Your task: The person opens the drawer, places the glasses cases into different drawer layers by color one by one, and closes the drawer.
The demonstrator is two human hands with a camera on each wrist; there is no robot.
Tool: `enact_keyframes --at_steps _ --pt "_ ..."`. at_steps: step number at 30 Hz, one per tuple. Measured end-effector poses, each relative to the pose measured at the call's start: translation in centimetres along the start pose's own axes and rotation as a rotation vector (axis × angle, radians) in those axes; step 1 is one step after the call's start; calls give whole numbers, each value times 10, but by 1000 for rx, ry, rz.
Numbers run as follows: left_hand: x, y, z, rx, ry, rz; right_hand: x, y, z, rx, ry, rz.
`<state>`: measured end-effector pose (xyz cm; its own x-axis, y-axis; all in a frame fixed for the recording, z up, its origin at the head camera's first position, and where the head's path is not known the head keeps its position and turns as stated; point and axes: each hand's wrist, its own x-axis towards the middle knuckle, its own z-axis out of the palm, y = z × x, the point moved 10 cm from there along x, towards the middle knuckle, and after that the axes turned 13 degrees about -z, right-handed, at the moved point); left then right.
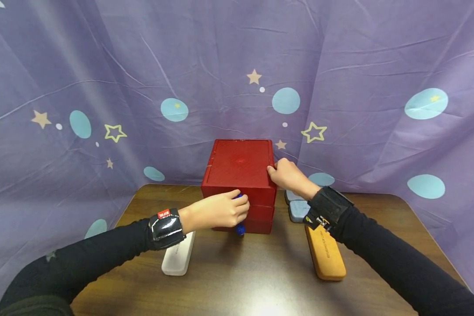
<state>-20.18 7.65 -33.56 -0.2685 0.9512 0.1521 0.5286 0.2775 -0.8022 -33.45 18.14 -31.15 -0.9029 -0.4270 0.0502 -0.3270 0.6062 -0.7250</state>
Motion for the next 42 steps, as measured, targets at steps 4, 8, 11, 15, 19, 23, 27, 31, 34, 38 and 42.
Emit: enact_keyframes --at_steps 4,8,11,15,19,23,27,31,34,38,42 --pt "-2 13 -4 21 51 11 -1 0 -1 -5 5 0" --pt "-7 32 -3 26 78 49 -2 0 -1 -7 6 3" --pt "-10 46 3 16 55 79 -2 1 -1 -10 3 7" --pt "-15 58 16 32 16 101 -2 2 0 -7 -4 8" --pt "-15 61 26 56 -17 107 -2 2 0 -10 -7 9" --pt "-14 58 31 82 -42 106 -3 1 0 -14 -6 9" --pt "-12 55 36 103 -40 97 -4 -1 0 -2 -2 8" --pt "-12 54 39 111 -24 95 -3 -2 -1 -17 5 10" --pt "-12 53 41 107 -10 100 -3 -1 -2 -35 11 12" --pt "-11 52 41 85 4 104 -2 -1 -2 -42 18 15" --pt "-11 53 42 62 15 110 -1 -2 -2 -59 22 5"
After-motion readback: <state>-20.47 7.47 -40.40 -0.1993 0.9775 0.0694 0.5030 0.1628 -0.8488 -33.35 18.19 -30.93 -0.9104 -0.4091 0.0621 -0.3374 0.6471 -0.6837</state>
